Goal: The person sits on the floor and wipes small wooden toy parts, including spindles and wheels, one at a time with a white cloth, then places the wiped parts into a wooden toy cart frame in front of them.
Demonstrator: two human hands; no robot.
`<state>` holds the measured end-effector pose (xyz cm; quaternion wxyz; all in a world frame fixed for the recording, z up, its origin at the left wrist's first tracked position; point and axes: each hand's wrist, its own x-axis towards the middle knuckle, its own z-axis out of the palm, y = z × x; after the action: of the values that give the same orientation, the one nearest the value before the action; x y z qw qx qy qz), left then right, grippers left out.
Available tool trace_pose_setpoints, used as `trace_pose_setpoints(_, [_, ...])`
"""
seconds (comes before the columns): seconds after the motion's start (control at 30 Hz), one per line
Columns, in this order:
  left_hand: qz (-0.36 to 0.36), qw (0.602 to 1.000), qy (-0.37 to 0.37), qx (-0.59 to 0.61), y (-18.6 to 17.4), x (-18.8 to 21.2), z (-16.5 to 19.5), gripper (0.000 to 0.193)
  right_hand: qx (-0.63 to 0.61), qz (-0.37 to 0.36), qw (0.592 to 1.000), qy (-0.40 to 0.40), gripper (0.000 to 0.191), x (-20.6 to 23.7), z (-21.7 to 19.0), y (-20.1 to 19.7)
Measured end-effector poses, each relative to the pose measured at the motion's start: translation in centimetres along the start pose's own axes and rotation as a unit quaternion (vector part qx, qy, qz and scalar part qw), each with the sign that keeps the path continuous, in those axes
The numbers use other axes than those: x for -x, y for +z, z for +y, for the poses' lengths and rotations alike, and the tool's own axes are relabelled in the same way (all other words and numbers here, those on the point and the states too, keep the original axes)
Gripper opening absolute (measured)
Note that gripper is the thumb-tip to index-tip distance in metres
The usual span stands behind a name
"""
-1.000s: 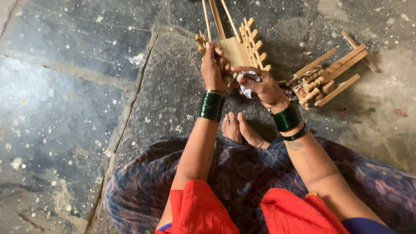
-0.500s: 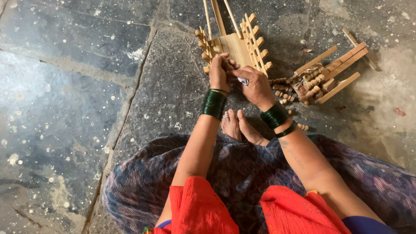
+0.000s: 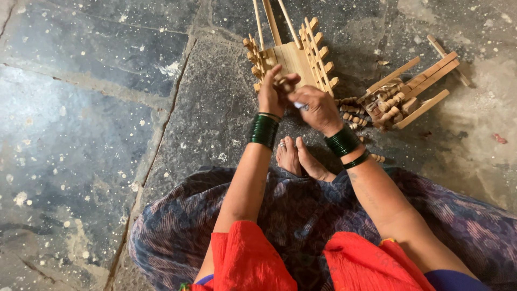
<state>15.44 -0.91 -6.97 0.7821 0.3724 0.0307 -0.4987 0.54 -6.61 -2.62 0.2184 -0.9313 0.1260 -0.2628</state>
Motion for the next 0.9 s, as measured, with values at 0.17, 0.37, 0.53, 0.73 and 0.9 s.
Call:
trace_pose_setpoints(0.17, [0.038,0.988,0.099,-0.115,-0.7,1.3,-6.5,0.041,0.021,-0.011,0.993,0.116,0.026,0.3,2.1,-0.8])
trace_pose_setpoints(0.37, [-0.011,0.845,0.242,-0.476,-1.7,5.5,-13.1,0.024,0.046,-0.007,0.994,0.094,0.034,0.6,3.0,0.3])
trace_pose_setpoints(0.53, [-0.163,0.732,0.155,-0.643,-2.5,4.1,-13.1,0.019,0.02,-0.063,0.972,0.227,0.041,-0.3,2.3,1.7])
trace_pose_setpoints(0.73, [-0.182,0.582,0.149,-0.778,-1.4,4.6,-14.4,0.019,0.074,-0.046,0.974,0.209,0.033,-2.2,3.1,2.0])
trace_pose_setpoints(0.9, [-0.215,0.528,0.174,-0.803,-0.5,5.1,-14.4,0.018,0.08,-0.08,0.969,0.218,0.035,-2.5,3.7,2.1])
